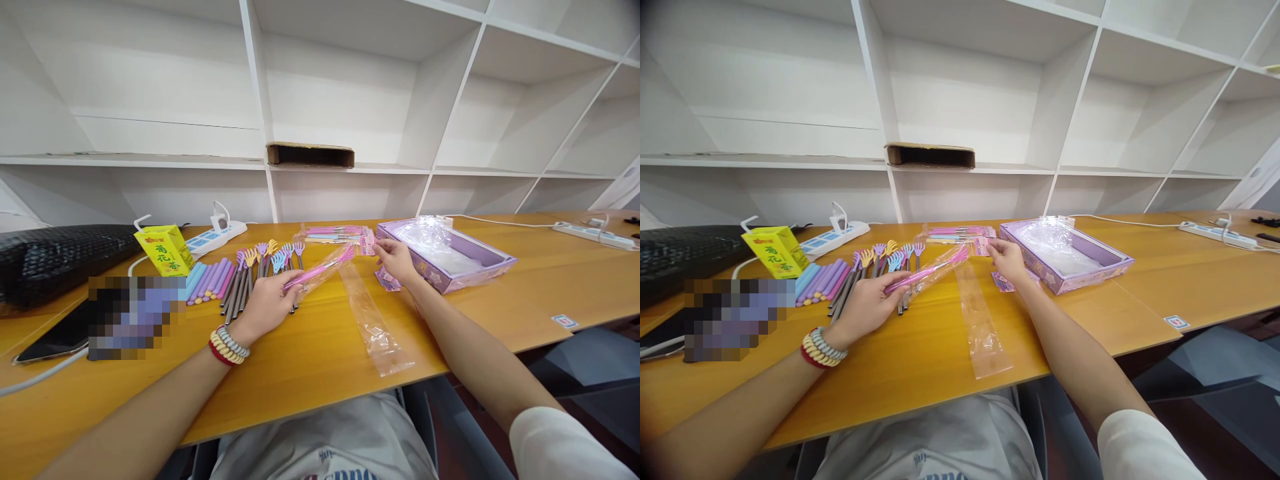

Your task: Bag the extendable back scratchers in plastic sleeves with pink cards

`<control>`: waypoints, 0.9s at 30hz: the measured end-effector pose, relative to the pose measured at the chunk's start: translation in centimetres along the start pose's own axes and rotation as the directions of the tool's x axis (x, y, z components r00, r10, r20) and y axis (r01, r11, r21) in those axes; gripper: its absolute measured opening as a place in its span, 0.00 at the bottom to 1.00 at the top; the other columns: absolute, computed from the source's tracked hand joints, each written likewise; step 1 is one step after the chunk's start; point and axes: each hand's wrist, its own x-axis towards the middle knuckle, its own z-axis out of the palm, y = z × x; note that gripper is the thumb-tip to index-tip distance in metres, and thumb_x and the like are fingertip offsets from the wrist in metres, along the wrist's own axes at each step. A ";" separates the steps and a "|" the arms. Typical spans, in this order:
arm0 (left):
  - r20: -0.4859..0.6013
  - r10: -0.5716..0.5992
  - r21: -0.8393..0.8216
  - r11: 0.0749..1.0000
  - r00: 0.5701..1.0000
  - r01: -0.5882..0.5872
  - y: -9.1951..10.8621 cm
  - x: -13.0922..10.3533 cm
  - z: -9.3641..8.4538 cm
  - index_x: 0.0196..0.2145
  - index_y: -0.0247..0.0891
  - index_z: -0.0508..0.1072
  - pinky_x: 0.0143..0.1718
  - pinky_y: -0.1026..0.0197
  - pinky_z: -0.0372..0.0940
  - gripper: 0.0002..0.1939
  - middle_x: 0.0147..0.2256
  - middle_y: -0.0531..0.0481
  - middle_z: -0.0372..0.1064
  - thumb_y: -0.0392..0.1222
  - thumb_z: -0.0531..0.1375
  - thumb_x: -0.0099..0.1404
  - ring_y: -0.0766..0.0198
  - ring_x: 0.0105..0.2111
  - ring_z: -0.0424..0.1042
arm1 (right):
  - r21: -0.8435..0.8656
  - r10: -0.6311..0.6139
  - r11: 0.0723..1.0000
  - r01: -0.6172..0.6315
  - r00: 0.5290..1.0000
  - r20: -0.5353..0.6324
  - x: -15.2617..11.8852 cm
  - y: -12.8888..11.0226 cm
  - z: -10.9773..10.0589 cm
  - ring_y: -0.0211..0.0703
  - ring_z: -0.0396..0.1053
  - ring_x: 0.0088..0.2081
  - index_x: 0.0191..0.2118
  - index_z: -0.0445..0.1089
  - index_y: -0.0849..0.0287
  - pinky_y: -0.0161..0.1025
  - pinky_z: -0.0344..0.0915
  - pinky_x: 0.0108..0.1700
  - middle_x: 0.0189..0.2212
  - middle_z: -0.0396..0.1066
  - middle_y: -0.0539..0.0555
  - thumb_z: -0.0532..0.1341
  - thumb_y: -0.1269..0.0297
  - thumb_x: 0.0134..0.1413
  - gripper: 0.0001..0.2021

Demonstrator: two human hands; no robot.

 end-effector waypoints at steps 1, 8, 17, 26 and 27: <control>0.006 -0.003 -0.007 1.000 1.000 0.003 0.0 0.0 0.0 0.45 0.36 0.73 0.34 0.63 0.65 0.16 0.29 0.50 0.75 0.42 0.54 0.62 0.64 0.25 0.71 | 0.014 0.009 1.000 -0.009 1.000 -0.022 0.0 0.0 0.0 0.38 0.64 0.24 0.31 0.72 0.62 0.35 0.65 0.22 0.25 0.69 0.53 0.61 0.47 0.42 0.20; 0.049 -0.061 -0.137 0.988 0.997 0.067 0.0 0.1 0.2 0.45 0.36 0.73 0.38 0.61 0.66 0.17 0.36 0.49 0.75 0.44 0.54 0.60 0.60 0.33 0.73 | -0.002 0.033 0.999 -0.033 0.996 -0.089 -0.1 -0.3 0.0 0.35 0.62 0.20 0.27 0.71 0.64 0.34 0.62 0.21 0.21 0.69 0.53 0.65 0.49 0.37 0.20; 0.115 -0.205 -0.312 0.921 0.972 0.231 -0.3 0.3 0.5 0.46 0.35 0.73 0.38 0.57 0.68 0.21 0.36 0.46 0.75 0.49 0.56 0.58 0.58 0.32 0.74 | -0.081 -0.154 0.985 0.154 0.988 -0.002 -0.8 -0.3 0.3 0.39 0.66 0.28 0.31 0.70 0.60 0.35 0.64 0.30 0.27 0.69 0.52 0.56 0.46 0.50 0.20; 0.135 -0.161 -0.284 0.939 0.978 0.194 -0.7 0.3 0.5 0.45 0.36 0.73 0.39 0.58 0.67 0.20 0.38 0.47 0.75 0.49 0.56 0.59 0.58 0.35 0.73 | 0.020 0.002 1.000 -0.005 0.994 0.107 -0.4 0.3 0.6 0.35 0.62 0.21 0.30 0.67 0.60 0.34 0.62 0.20 0.23 0.67 0.51 0.59 0.45 0.45 0.20; 0.132 -0.151 -0.273 0.945 0.980 0.183 -0.7 0.3 0.5 0.45 0.37 0.73 0.40 0.58 0.67 0.19 0.39 0.47 0.75 0.49 0.56 0.59 0.58 0.36 0.73 | 0.005 0.013 1.000 -0.014 0.995 0.096 -0.4 0.3 0.6 0.36 0.62 0.20 0.28 0.66 0.60 0.34 0.62 0.20 0.22 0.66 0.51 0.60 0.45 0.44 0.20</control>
